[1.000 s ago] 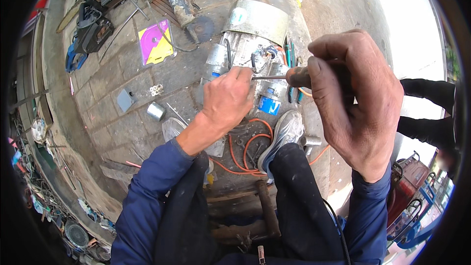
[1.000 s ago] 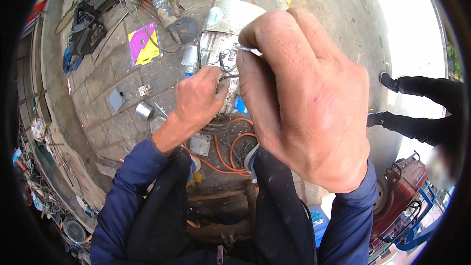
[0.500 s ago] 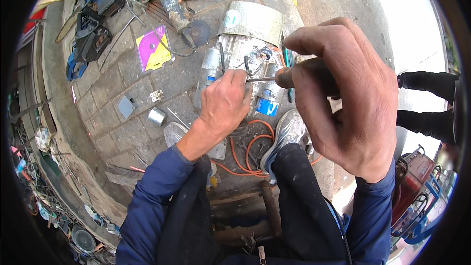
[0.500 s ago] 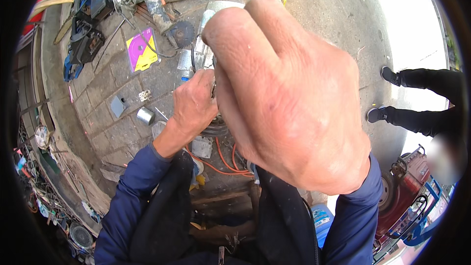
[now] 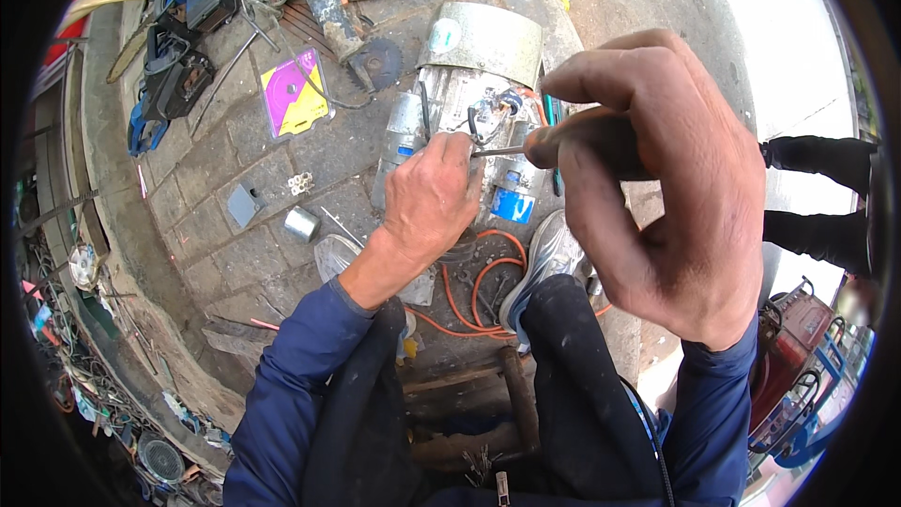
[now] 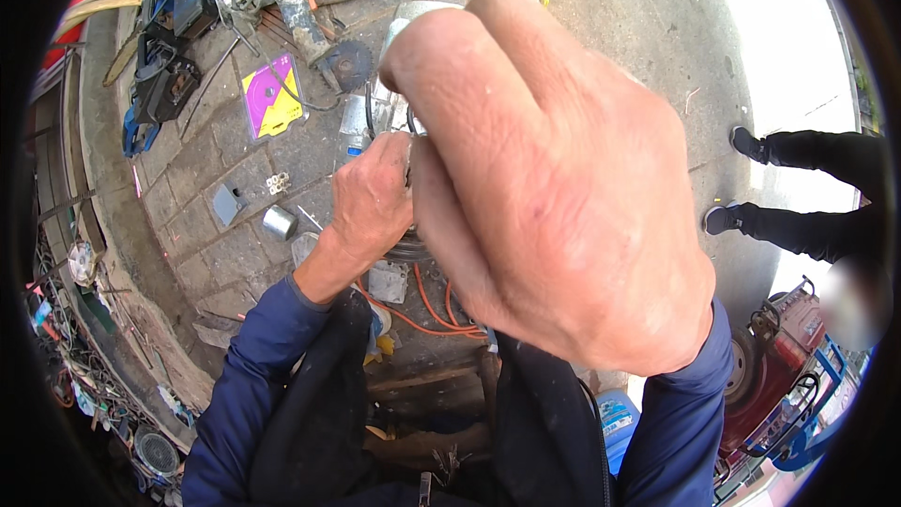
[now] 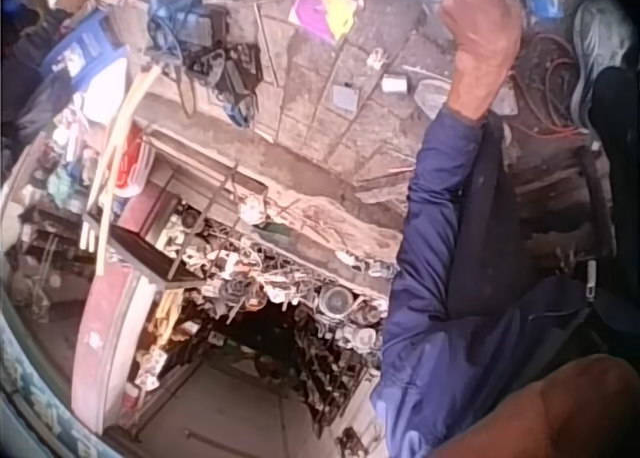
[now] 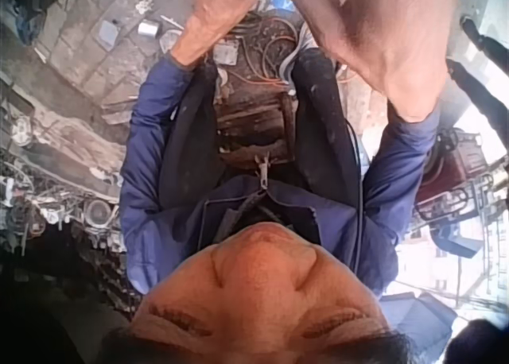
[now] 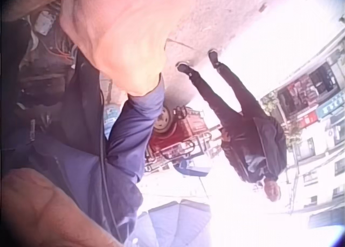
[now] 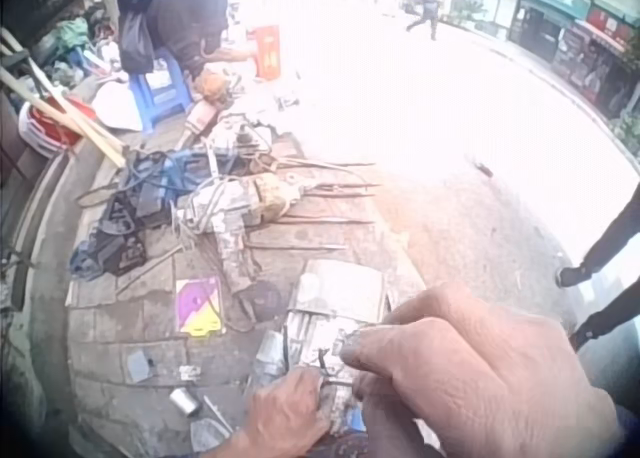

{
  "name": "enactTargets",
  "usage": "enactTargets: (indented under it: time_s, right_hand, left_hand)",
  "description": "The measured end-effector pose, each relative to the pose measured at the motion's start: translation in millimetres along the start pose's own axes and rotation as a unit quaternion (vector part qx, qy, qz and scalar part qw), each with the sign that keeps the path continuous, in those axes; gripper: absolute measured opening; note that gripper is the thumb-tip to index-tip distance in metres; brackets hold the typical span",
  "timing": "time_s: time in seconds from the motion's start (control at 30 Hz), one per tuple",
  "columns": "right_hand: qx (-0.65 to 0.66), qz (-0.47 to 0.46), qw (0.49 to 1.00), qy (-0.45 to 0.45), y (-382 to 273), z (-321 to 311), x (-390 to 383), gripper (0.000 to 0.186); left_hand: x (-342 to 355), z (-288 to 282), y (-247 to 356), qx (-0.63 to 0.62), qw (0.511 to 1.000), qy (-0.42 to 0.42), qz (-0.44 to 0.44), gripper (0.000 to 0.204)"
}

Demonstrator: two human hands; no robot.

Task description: The person sits on the ground and uses a screwdriver to adjust and connect wires on a small electric motor. They repeatedly tighten screws and reposition wires on the motor's terminal block.

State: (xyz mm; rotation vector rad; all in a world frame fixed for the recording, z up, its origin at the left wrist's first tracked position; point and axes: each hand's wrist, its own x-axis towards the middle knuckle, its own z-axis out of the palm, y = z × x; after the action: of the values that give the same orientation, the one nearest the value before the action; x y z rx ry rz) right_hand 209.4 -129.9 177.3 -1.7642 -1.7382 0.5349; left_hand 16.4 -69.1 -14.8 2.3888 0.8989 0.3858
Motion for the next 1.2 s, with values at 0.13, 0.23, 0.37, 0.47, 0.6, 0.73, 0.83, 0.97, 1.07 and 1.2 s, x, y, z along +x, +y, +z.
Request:
enactTargets:
  time_s: [0.13,0.23,0.37,0.47,0.6,0.73,0.83,0.97,1.07,1.2]
  right_hand:
    - [-0.002,-0.032,0.999,0.032,3,10,3,0.021]
    - [0.013,0.011,0.998,0.068,-4,11,4,0.020]
    - [0.020,0.001,0.998,0.061,5,15,2,0.024]
    - [0.061,0.047,0.993,0.085,2,12,3,0.026]
    - [0.062,-0.037,0.994,0.085,2,12,4,0.022]
    - [0.035,-0.019,0.998,0.047,8,7,1,0.020]
    - [0.036,-0.070,0.996,0.038,2,8,7,0.013]
    - [0.251,-0.017,0.964,0.090,20,36,-1,0.023]
    - [0.500,-0.004,0.859,0.104,11,54,-7,0.035]
    - [0.568,0.000,0.820,0.066,7,40,1,0.034]
  left_hand:
    - [-4,-3,-4,0.013,1.000,-0.012,-0.008,0.024]
    - [0,0,1,0.008,1.000,-0.012,-0.013,0.024]
    - [-5,-8,-2,-0.011,1.000,-0.007,-0.007,0.024]
    - [2,-3,0,0.013,1.000,-0.021,-0.013,0.025]
    - [1,-1,-2,0.020,0.999,-0.019,-0.016,0.025]
    - [2,-1,-2,0.017,1.000,-0.016,-0.015,0.024]
    - [-1,2,-5,0.021,1.000,0.011,0.001,0.024]
    - [0,-5,-5,-0.016,0.999,-0.044,-0.005,0.026]
    - [1,3,-1,-0.066,0.998,0.020,-0.009,0.026]
    - [0,4,-7,0.013,0.999,-0.037,-0.037,0.025]
